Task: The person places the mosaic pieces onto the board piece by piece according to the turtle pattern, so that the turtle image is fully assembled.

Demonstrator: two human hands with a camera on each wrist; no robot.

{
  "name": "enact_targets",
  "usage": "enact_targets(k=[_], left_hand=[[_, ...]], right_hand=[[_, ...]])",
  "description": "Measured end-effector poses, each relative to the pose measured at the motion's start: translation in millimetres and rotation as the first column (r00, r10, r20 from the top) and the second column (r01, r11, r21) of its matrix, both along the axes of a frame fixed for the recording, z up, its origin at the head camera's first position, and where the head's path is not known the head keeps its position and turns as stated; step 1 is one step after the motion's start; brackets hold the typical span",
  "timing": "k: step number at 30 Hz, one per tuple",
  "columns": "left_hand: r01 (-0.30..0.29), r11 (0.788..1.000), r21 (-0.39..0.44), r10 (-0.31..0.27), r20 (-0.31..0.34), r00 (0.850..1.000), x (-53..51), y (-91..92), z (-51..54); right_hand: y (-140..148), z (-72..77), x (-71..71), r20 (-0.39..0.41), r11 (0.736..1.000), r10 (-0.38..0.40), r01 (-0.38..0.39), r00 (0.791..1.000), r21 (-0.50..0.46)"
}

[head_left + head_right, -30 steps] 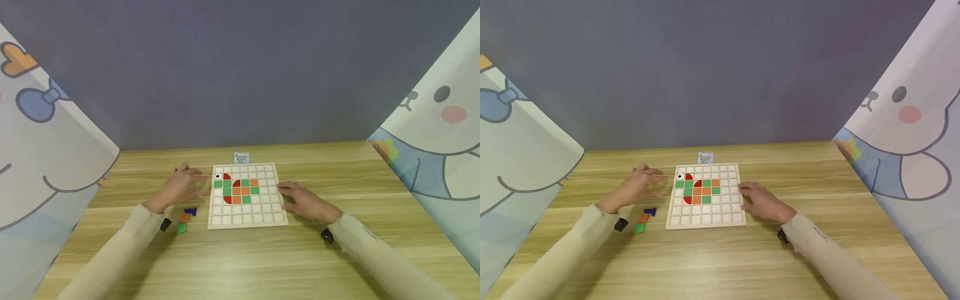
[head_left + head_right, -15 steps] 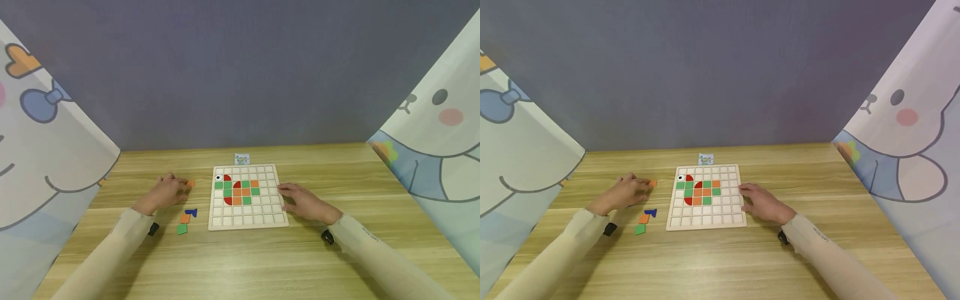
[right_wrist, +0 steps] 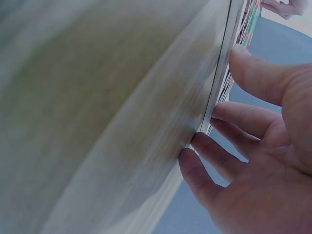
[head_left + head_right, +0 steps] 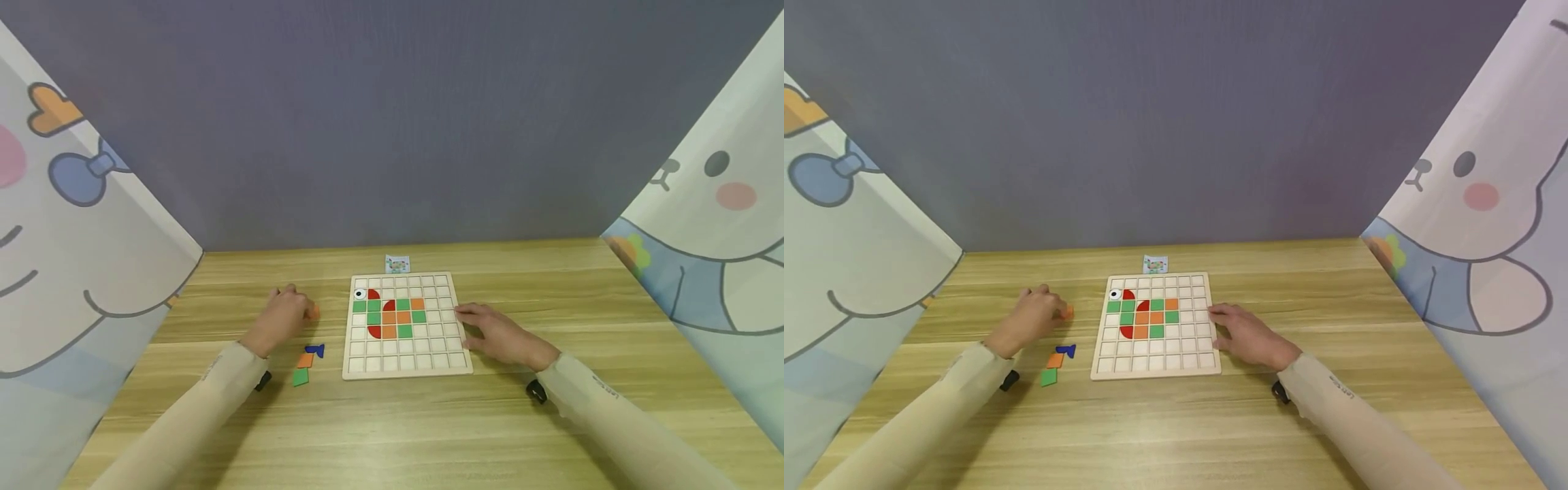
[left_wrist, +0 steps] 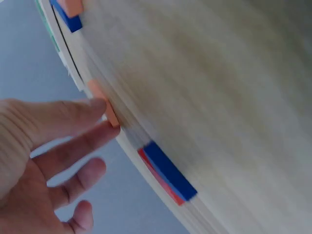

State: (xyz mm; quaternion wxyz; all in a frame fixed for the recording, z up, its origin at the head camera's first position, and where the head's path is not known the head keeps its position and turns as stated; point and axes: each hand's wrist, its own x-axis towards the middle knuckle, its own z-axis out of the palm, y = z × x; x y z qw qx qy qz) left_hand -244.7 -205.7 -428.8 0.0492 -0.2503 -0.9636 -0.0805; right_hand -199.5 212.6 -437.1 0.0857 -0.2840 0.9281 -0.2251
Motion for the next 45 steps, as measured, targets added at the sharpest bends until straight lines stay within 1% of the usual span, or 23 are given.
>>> enact_targets(k=[5,8,10,12,14,16,18,20,22,25,27,29,33,36,37,40,45], left_hand=[[-0.022,0.997,-0.076,0.021,-0.019,1.0,-0.8,7.3,-0.3],[-0.029,0.995,-0.1,0.028,-0.017,0.999,-1.9,8.9,-0.7],[-0.03,0.995,-0.095,0.029,-0.013,0.999,-2.7,9.2,-0.8],[-0.018,0.997,-0.073,0.016,-0.018,1.0,-2.7,10.1,-0.1],[0.008,0.999,-0.037,-0.009,-0.042,0.999,-1.7,13.1,2.5],[0.051,0.999,-0.001,-0.051,-0.084,0.995,0.3,19.7,6.8],[0.106,0.994,0.039,-0.1,-0.132,0.986,3.0,28.3,11.9],[0.168,0.983,0.07,-0.154,-0.173,0.973,6.0,37.8,16.9],[0.231,0.969,0.083,-0.21,-0.21,0.955,8.7,47.4,20.7],[0.319,0.944,0.08,-0.292,-0.242,0.925,12.8,62.3,24.5],[0.366,0.928,0.066,-0.34,-0.25,0.907,15.1,74.0,25.5],[0.401,0.915,0.054,-0.377,-0.242,0.894,17.5,87.1,25.4],[0.458,0.888,0.046,-0.441,-0.199,0.875,20.9,116.6,23.4],[0.477,0.879,0.028,-0.465,-0.178,0.867,20.9,136.2,22.4],[0.476,0.879,0.014,-0.467,-0.178,0.866,20.2,141.8,22.1],[0.46,0.888,-0.031,-0.458,-0.159,0.874,17.3,155.4,21.1],[0.435,0.897,-0.073,-0.44,-0.067,0.896,12.1,167.5,15.8]], right_hand=[[1,-1.2,0.2,0.001,1.0,0.001,-0.001,1.0,-0.002],[2,-2.1,0.1,-0.001,1.0,0.001,-0.001,1.0,0.0],[2,-2.6,-0.2,-0.002,1.0,-0.001,0.001,1.0,0.002],[1,-2.5,-0.3,-0.002,1.0,-0.002,0.002,1.0,0.001],[1,-1.9,-0.2,-0.003,1.0,-0.003,0.003,1.0,0.0],[0,-1.1,0.1,-0.004,1.0,-0.003,0.003,1.0,0.0],[0,-0.7,0.5,-0.003,1.0,-0.003,0.003,1.0,0.001],[0,-0.2,0.8,-0.002,1.0,-0.003,0.003,1.0,-0.001],[0,0.0,0.8,-0.002,1.0,0.0,0.0,1.0,-0.003],[1,-0.2,1.0,-0.005,1.0,0.007,-0.007,1.0,-0.006],[1,-0.5,1.2,-0.005,1.0,0.011,-0.011,1.0,-0.009],[2,-0.9,1.4,-0.004,1.0,0.013,-0.013,1.0,-0.013],[2,-1.4,0.9,-0.007,1.0,0.015,-0.015,1.0,-0.014],[2,-1.5,0.5,-0.01,1.0,0.017,-0.017,1.0,-0.014],[2,-1.5,0.3,-0.014,1.0,0.019,-0.019,1.0,-0.012],[2,-1.3,0.3,-0.019,1.0,0.018,-0.018,1.0,-0.007],[2,-1.5,-0.7,-0.015,1.0,0.012,-0.012,1.0,-0.006]])
